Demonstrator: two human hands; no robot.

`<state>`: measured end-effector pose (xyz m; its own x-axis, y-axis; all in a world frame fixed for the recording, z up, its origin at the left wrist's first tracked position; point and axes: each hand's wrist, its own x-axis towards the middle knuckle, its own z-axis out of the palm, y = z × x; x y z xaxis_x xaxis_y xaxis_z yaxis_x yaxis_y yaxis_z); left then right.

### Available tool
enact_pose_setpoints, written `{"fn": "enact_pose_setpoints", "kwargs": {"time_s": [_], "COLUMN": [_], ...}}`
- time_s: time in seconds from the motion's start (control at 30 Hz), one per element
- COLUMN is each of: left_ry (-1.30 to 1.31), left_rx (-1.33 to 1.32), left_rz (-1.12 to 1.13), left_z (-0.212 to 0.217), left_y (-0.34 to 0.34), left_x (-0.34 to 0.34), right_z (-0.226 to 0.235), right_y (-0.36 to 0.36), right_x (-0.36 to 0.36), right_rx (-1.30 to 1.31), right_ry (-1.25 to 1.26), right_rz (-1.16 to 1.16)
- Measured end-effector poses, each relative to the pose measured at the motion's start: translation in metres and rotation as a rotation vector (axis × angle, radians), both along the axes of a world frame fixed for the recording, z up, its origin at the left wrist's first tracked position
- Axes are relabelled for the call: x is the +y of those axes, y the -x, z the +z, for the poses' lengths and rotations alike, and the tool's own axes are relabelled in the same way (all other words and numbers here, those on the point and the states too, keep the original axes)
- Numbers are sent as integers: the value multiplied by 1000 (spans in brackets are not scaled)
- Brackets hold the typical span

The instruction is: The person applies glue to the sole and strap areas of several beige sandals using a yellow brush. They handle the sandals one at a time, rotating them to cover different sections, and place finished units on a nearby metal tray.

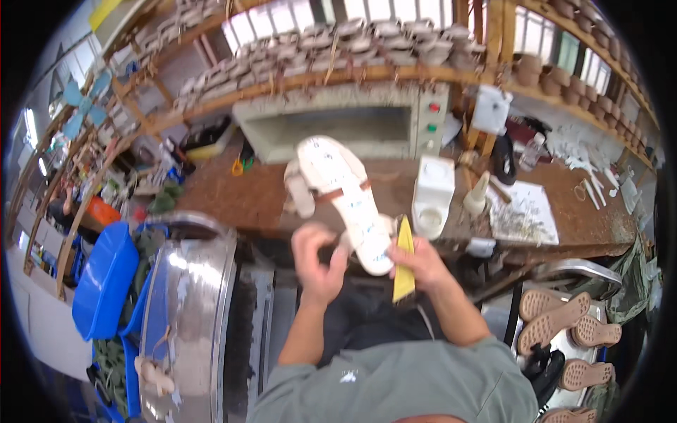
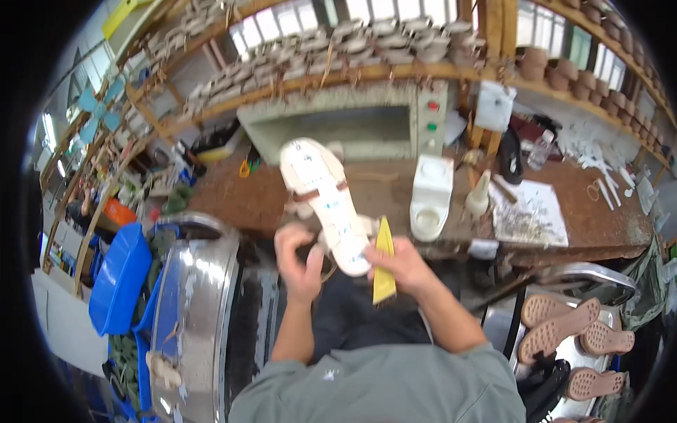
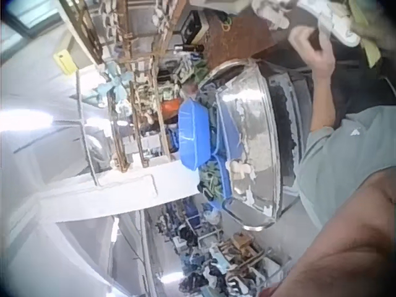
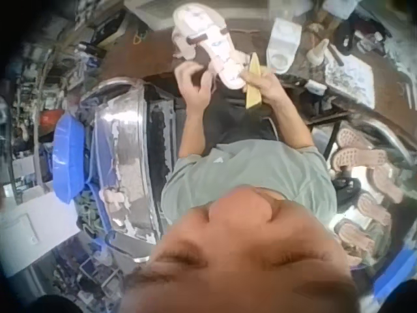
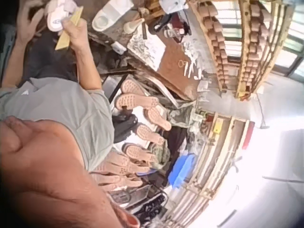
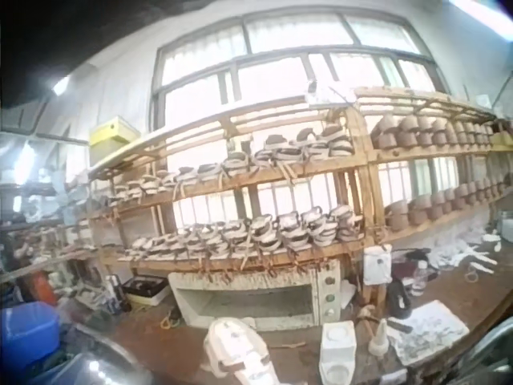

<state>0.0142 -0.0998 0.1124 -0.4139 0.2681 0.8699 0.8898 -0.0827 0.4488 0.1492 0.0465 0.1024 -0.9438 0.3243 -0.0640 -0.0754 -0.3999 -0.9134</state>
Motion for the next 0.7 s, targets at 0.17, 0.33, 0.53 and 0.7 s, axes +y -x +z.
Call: {"fn": "enact_pose_setpoints", "kwargs": {"time_s": [0.17,0.33,0.53,0.7], "left_ry": [325,292,111,61], "left_rx": [-649,-1000,-935,-859], "left_rz": [-460,-857,-829,-823], "left_z": [9,9,118,315], "left_y": [-13,20,80,151], "left_x": [1,57,86,135], "right_z": [-5,20,134,202], "right_y": [7,27,49,26], "right_x": [22,59,101,141], "right_rx": [57,73,50,0], "right_ry": [-137,-314,-580,-485], "right_rz": [-56,-85,53,-195]}}
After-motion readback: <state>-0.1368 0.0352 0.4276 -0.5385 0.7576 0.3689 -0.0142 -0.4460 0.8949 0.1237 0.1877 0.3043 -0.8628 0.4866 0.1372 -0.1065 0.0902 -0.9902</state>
